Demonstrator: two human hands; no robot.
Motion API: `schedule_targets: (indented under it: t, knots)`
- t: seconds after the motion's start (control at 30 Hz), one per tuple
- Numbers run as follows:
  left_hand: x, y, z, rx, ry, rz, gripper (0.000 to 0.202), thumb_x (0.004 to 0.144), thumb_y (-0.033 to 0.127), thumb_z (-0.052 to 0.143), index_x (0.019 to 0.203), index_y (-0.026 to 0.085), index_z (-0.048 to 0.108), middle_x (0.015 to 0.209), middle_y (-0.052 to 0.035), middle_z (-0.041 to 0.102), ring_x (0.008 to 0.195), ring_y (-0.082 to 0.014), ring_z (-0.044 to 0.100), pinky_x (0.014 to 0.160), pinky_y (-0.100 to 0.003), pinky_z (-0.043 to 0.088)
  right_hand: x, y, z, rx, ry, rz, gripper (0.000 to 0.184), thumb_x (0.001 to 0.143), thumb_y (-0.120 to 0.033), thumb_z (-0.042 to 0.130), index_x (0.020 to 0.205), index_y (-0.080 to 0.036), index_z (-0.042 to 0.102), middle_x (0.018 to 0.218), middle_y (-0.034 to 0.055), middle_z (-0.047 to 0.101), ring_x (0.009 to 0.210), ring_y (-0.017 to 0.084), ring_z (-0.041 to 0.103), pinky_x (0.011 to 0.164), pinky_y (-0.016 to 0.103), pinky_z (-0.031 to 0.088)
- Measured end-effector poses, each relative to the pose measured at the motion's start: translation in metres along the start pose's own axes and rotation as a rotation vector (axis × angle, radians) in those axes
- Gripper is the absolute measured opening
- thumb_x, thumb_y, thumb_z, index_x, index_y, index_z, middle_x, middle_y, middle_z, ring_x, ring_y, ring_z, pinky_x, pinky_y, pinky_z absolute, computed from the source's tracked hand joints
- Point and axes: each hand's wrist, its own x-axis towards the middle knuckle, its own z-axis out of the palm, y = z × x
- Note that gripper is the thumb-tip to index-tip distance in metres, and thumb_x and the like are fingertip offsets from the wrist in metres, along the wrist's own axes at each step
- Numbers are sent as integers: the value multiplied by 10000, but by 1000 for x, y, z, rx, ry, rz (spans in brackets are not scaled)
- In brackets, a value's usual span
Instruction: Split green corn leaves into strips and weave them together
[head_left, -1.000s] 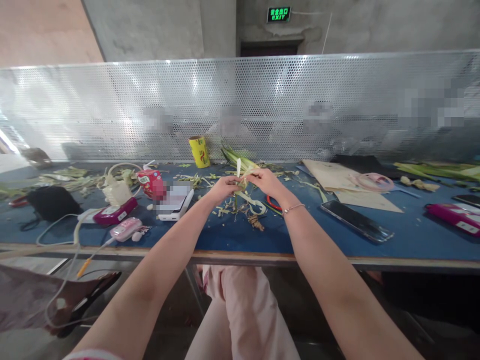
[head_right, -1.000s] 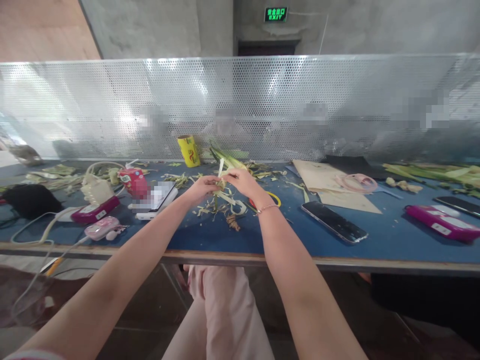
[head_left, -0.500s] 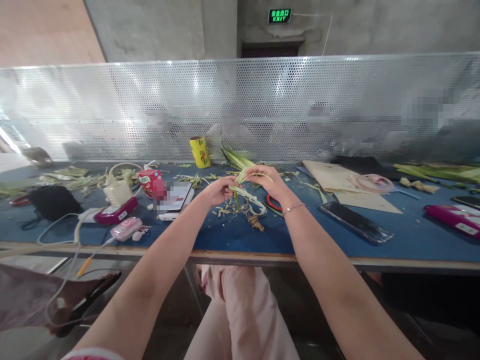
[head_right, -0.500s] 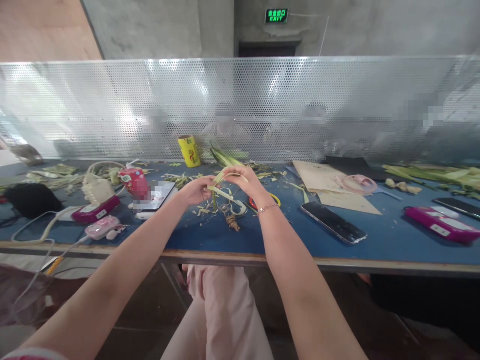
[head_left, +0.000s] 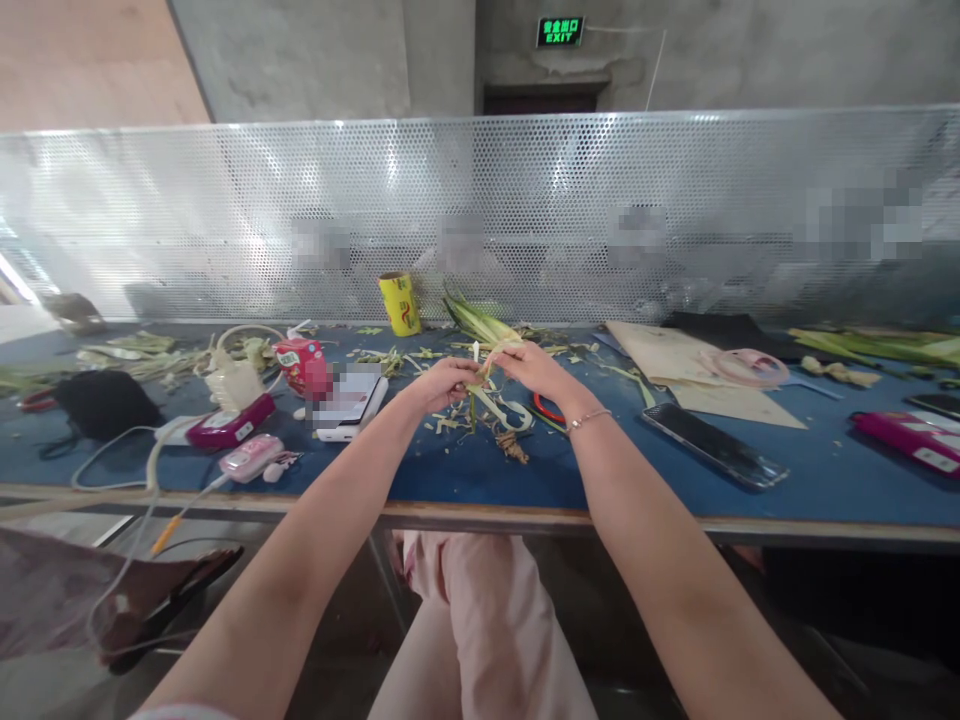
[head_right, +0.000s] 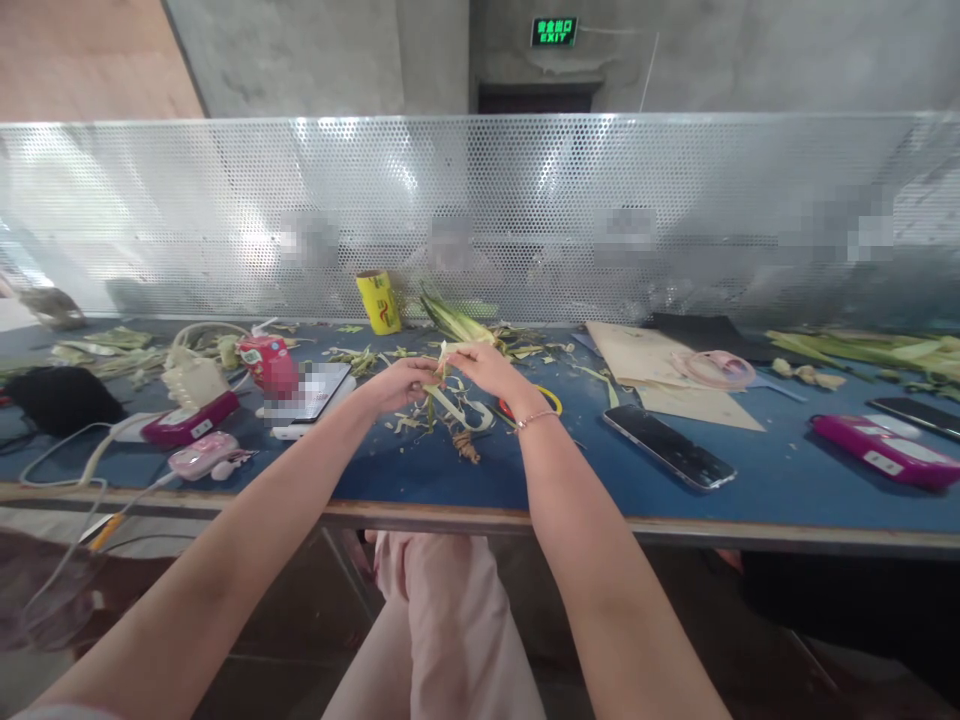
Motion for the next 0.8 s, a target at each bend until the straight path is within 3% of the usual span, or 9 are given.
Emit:
schedule_targets:
  t: [0.1, 0.3, 0.47, 0.67, 0.8]
  knots:
    - [-1, 3, 0, -64, -1, -31, 139, 542, 49, 662, 668, 107, 644, 606, -45, 609, 416, -7, 318, 371, -165, 177, -3, 3, 1, 92, -36, 66, 446, 813, -601, 484, 772, -200, 674, 443, -60, 353, 438, 88, 328, 513, 246, 301]
    - [-2, 8, -1, -150, -60, -49, 143, 537, 56, 667, 667, 112, 651, 575, -3, 565, 406, 7, 266, 372, -160, 155, 2, 6, 10, 365, 111, 164, 469, 702, -653, 573, 685, -185, 595, 576, -1, 568, 502, 106, 478, 499, 243, 358]
    - [-1, 4, 1, -53, -34, -27, 149, 556, 65, 656, 699, 104, 662, 607, -19, 582, 406, 7, 267, 398, -179, 164, 5, 11, 14, 221, 98, 104, 417, 736, -599, 570, 643, -193, 585, 561, -6, 560, 509, 112, 487, 527, 256, 377]
    - [-2, -2, 8, 107, 45, 58, 134, 535, 76, 701, 648, 108, 637, 479, 48, 449, 425, -21, 312, 429, -201, 183, 6, 13, 17, -23, 170, 66, 240, 753, -436, 596, 695, -206, 630, 573, -6, 537, 523, 122, 434, 524, 270, 335]
    - [-4, -3, 12, 45, 52, 115, 199, 544, 171, 760, 683, 105, 633, 533, 29, 504, 466, -41, 402, 461, -203, 272, 7, 17, 20, -30, 205, 69, 203, 738, -395, 603, 698, -198, 580, 616, -12, 532, 554, 118, 447, 553, 272, 360]
